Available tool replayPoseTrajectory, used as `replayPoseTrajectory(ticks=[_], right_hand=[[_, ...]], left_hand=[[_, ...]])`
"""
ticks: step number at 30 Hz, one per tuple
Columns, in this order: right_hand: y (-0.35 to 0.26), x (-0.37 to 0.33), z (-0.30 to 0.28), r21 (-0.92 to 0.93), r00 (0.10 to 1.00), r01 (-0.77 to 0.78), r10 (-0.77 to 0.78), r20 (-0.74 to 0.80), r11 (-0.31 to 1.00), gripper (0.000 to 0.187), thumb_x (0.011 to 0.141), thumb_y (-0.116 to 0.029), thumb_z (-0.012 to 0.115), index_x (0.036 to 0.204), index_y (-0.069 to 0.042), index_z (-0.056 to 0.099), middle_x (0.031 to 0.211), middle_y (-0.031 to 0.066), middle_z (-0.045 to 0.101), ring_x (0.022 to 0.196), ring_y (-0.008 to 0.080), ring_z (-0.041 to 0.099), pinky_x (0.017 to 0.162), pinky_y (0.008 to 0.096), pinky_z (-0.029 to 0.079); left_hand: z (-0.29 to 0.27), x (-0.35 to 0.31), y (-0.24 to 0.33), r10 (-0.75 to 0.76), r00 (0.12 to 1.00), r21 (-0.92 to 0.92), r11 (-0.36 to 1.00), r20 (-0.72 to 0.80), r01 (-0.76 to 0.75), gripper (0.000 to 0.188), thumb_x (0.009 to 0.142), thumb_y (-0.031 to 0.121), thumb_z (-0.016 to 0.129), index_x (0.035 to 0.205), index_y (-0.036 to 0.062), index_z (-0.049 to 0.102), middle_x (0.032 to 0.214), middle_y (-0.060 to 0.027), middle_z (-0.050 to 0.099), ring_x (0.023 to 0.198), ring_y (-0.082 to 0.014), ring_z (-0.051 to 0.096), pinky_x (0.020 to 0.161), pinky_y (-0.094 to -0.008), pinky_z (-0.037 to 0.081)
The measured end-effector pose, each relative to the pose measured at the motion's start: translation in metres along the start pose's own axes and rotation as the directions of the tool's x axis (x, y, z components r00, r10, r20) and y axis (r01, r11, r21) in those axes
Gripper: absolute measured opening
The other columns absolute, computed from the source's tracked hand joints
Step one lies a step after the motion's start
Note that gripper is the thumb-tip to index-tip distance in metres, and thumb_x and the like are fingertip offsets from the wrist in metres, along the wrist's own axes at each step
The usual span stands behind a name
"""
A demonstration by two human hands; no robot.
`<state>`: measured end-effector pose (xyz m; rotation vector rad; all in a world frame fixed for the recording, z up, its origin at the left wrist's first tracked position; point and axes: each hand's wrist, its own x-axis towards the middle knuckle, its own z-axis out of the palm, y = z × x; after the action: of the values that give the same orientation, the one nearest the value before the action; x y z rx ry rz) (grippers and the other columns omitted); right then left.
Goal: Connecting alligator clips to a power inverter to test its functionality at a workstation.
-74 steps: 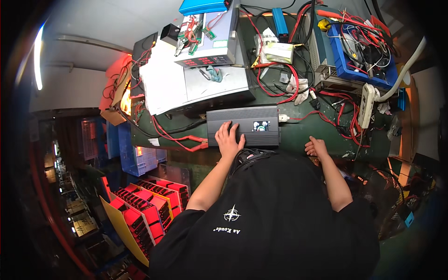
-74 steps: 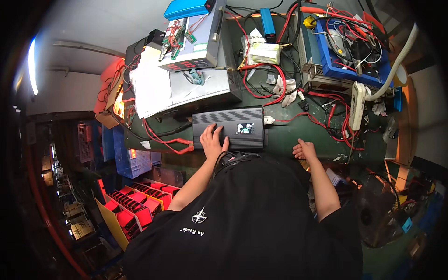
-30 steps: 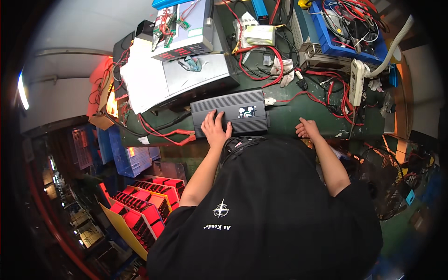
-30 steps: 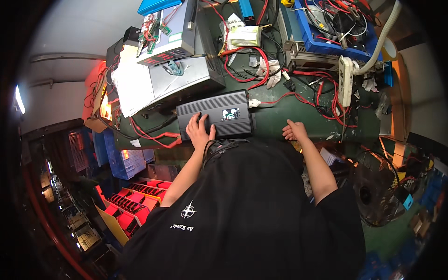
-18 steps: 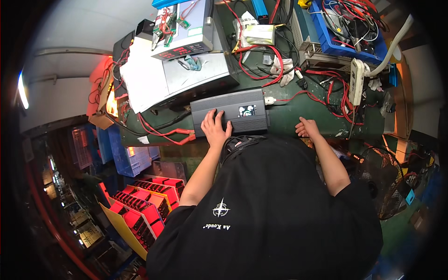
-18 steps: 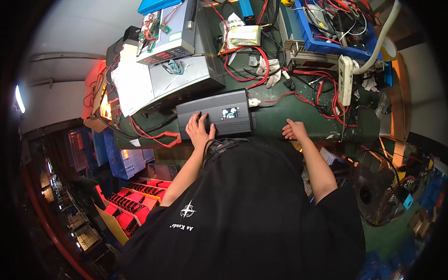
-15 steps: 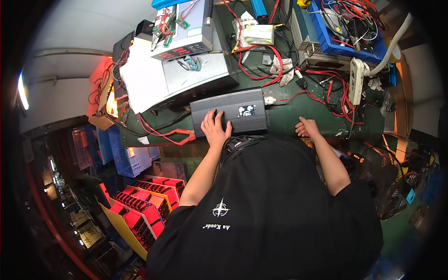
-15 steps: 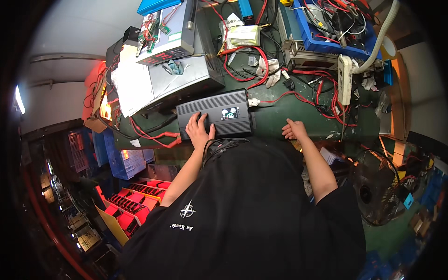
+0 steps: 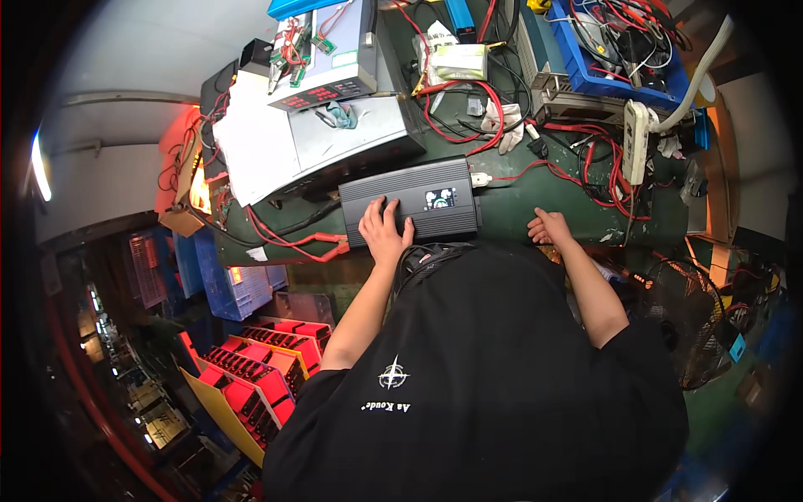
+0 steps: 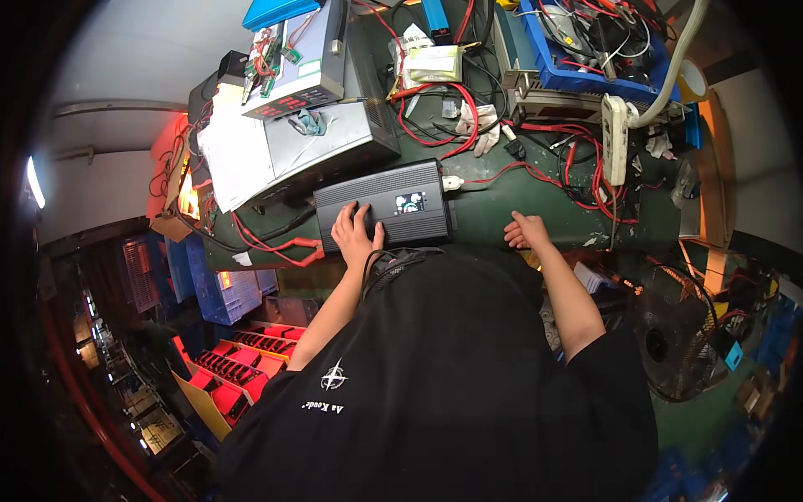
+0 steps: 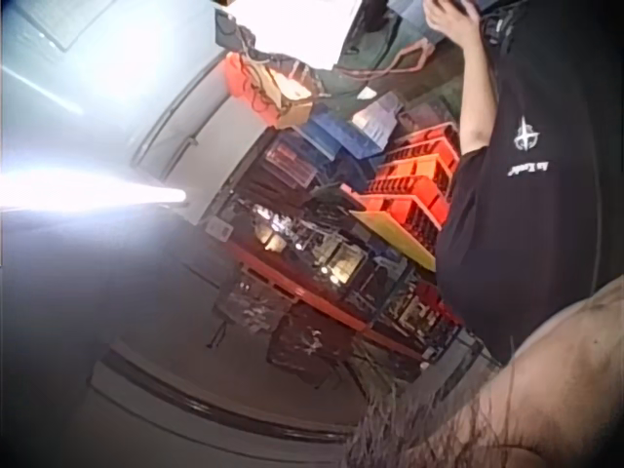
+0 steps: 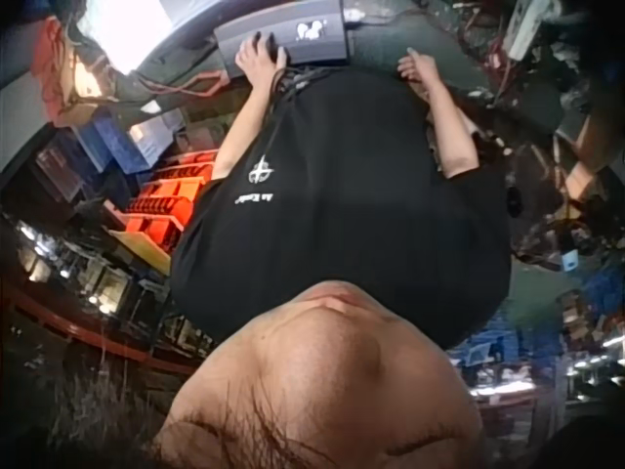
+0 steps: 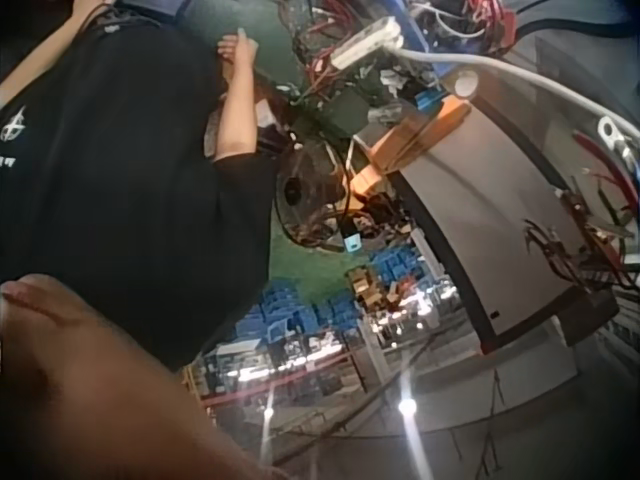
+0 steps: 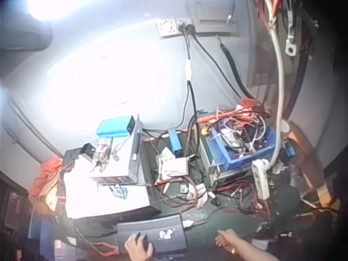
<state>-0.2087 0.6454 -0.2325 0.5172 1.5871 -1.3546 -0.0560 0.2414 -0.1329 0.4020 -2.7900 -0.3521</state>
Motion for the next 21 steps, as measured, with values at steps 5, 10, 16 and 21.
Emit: replayPoseTrajectory(ticks=[5, 10, 16, 21], right_hand=[[0.0013, 0.0017, -0.0008, 0.001, 1.0, 0.007, -0.007, -0.001, 1.0, 0.056, 0.106, -0.05, 0.056, 0.092, 0.002, 0.073, 0.073, 0.0126, 0.074, 0.051, 0.0176, 0.068, 0.046, 0.0266, 0.051], [0.0007, 0.0002, 0.0005, -0.001, 1.0, 0.013, -0.013, -0.006, 1.0, 0.056, 0.106, -0.049, 0.056, 0.092, 0.002, 0.073, 0.072, 0.0127, 0.074, 0.051, 0.0176, 0.068, 0.045, 0.0262, 0.051], [-0.0003, -0.0015, 0.0015, 0.003, 1.0, 0.006, -0.006, -0.015, 1.0, 0.056, 0.107, -0.049, 0.056, 0.092, 0.002, 0.073, 0.072, 0.0126, 0.074, 0.05, 0.0176, 0.068, 0.045, 0.0261, 0.051], [0.0018, 0.0001, 0.0013, -0.079, 1.0, 0.027, -0.028, -0.01, 0.997, 0.056, 0.106, -0.049, 0.056, 0.092, 0.002, 0.074, 0.074, 0.0145, 0.075, 0.053, 0.0205, 0.07, 0.047, 0.0294, 0.053]], left_hand=[[-0.0002, 0.0003, 0.0007, -0.003, 1.0, -0.005, 1.0, 0.004, 0.003, 0.053, 0.09, 0.033, 0.071, 0.137, 0.0118, 0.062, 0.15, -0.0139, 0.051, 0.143, -0.0363, 0.044, 0.117, -0.0532, 0.029], [0.0004, -0.0003, -0.0003, 0.004, 1.0, -0.001, 1.0, -0.01, -0.004, 0.052, 0.09, 0.034, 0.071, 0.137, 0.0121, 0.063, 0.149, -0.0137, 0.052, 0.142, -0.0367, 0.045, 0.117, -0.0528, 0.029], [0.0018, -0.0002, -0.0004, 0.008, 0.999, 0.027, 1.0, -0.033, -0.007, 0.052, 0.088, 0.036, 0.072, 0.133, 0.013, 0.064, 0.146, -0.0129, 0.054, 0.14, -0.0352, 0.047, 0.114, -0.0532, 0.032], [0.0005, 0.0007, 0.0002, 0.006, 0.999, 0.017, 1.0, -0.037, -0.006, 0.052, 0.088, 0.036, 0.072, 0.133, 0.0132, 0.064, 0.146, -0.0122, 0.054, 0.14, -0.0351, 0.047, 0.115, -0.0537, 0.032]])
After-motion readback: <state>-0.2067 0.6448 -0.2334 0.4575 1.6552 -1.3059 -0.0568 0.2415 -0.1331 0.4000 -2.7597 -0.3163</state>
